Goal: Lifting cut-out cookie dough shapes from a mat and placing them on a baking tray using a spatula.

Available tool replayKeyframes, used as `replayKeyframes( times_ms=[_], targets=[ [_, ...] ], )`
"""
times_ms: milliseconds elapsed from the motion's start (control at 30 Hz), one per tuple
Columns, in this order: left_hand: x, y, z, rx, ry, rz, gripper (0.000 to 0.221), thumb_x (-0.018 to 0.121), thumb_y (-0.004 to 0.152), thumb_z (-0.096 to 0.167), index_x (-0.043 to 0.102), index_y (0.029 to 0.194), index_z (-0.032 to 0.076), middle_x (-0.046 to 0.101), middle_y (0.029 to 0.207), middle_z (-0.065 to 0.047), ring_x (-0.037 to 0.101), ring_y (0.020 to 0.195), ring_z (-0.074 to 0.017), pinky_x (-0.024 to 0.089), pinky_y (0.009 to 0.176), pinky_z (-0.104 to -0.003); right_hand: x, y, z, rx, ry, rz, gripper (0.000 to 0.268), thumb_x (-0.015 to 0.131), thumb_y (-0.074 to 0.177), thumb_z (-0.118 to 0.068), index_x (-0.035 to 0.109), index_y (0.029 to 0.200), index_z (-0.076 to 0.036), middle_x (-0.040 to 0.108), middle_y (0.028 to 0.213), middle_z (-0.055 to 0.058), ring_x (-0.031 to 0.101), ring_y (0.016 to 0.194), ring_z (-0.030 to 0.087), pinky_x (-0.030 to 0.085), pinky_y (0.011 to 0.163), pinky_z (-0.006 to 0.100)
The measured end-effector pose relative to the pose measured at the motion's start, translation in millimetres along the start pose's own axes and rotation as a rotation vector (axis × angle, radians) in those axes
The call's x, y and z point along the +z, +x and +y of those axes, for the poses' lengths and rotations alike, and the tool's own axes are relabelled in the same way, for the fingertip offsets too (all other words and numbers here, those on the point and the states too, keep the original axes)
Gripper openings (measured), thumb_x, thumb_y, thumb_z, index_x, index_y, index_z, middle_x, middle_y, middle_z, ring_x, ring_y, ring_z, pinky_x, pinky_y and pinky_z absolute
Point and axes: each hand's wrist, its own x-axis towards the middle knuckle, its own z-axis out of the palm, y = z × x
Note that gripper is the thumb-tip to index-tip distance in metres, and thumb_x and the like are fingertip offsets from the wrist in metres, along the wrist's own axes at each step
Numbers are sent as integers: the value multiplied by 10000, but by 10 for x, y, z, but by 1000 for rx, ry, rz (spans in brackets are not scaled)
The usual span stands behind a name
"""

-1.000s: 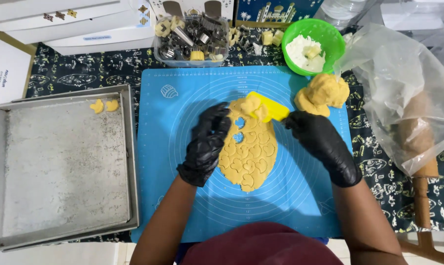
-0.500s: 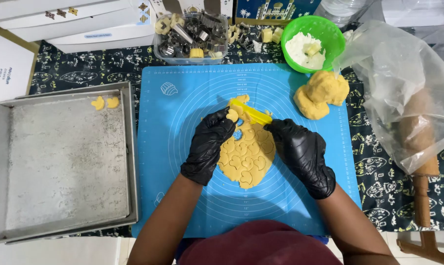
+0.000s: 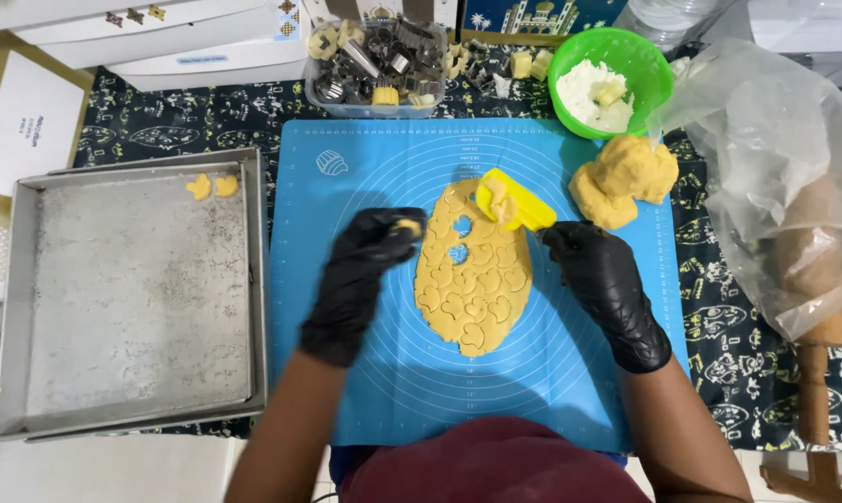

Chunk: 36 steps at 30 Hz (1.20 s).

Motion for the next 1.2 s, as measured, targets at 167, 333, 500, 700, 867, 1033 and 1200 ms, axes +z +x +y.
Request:
replayKeyframes(
  times_ms=[167, 333, 500, 700, 867, 1033, 1200],
  targets=[
    [-441, -272, 901, 89, 471, -3, 235, 781, 866, 37, 750, 1092, 94, 763, 958, -66, 680, 804, -89, 527, 646, -184, -196, -32, -409, -44, 89, -2, 346, 613, 1077, -190, 718, 1063, 140, 688, 705, 314, 661, 721, 512, 533, 666, 460],
    [-2161, 217, 1329, 519, 1343, 151, 249, 733, 1039, 185, 727, 1258, 66, 685, 1177, -143, 629, 1117, -249, 491, 1019, -355, -74, 84, -41, 21, -67, -91, 282, 606, 1039, -383, 771, 1005, -158, 702, 678, -13, 616, 486, 133, 473, 572, 331],
    [-2404, 367, 1401, 275, 1065, 589, 246, 832, 950, 304, 647, 1082, 211, 695, 1046, 54, 615, 920, -102, 509, 780, -305, 4, 81, 117, -96, -90, -78, 255, 644, 1020, -303, 763, 1136, -110, 739, 789, 37, 642, 536, 170, 487, 577, 357],
    [-2797, 783, 1250, 375, 920, 460, 512, 831, 896, 99, 502, 1282, 169, 674, 1201, 15, 649, 1089, -98, 534, 944, -278, 53, 92, 317, -234, -161, -24, 236, 674, 1005, -260, 765, 1174, -122, 768, 958, 49, 694, 706, 208, 510, 650, 373],
    [-2977, 1052, 1267, 252, 1264, 603, 459, 853, 872, 185, 593, 1244, 112, 735, 1204, -26, 681, 1091, -199, 516, 913, -373, 86, 107, 426, -335, -223, 2, 236, 700, 989, -202, 766, 1193, -105, 781, 1113, 93, 739, 881, 265, 538, 722, 400],
    [-2942, 875, 1200, 480, 1388, 708, 246, 767, 957, 245, 624, 1149, 190, 698, 1046, -37, 663, 895, -260, 508, 750, -442, 55, 98, 334, -187, -132, -23, 226, 668, 1027, -270, 760, 1173, -124, 769, 895, 50, 666, 598, 182, 499, 619, 365],
    [-2817, 813, 1154, 502, 1159, 635, 311, 730, 866, 13, 614, 1114, 161, 635, 996, 10, 586, 854, -127, 506, 713, -285, -21, 102, 111, -67, -112, -60, 240, 644, 1037, -333, 763, 1084, -130, 729, 737, 19, 627, 511, 159, 484, 574, 346]
  ],
)
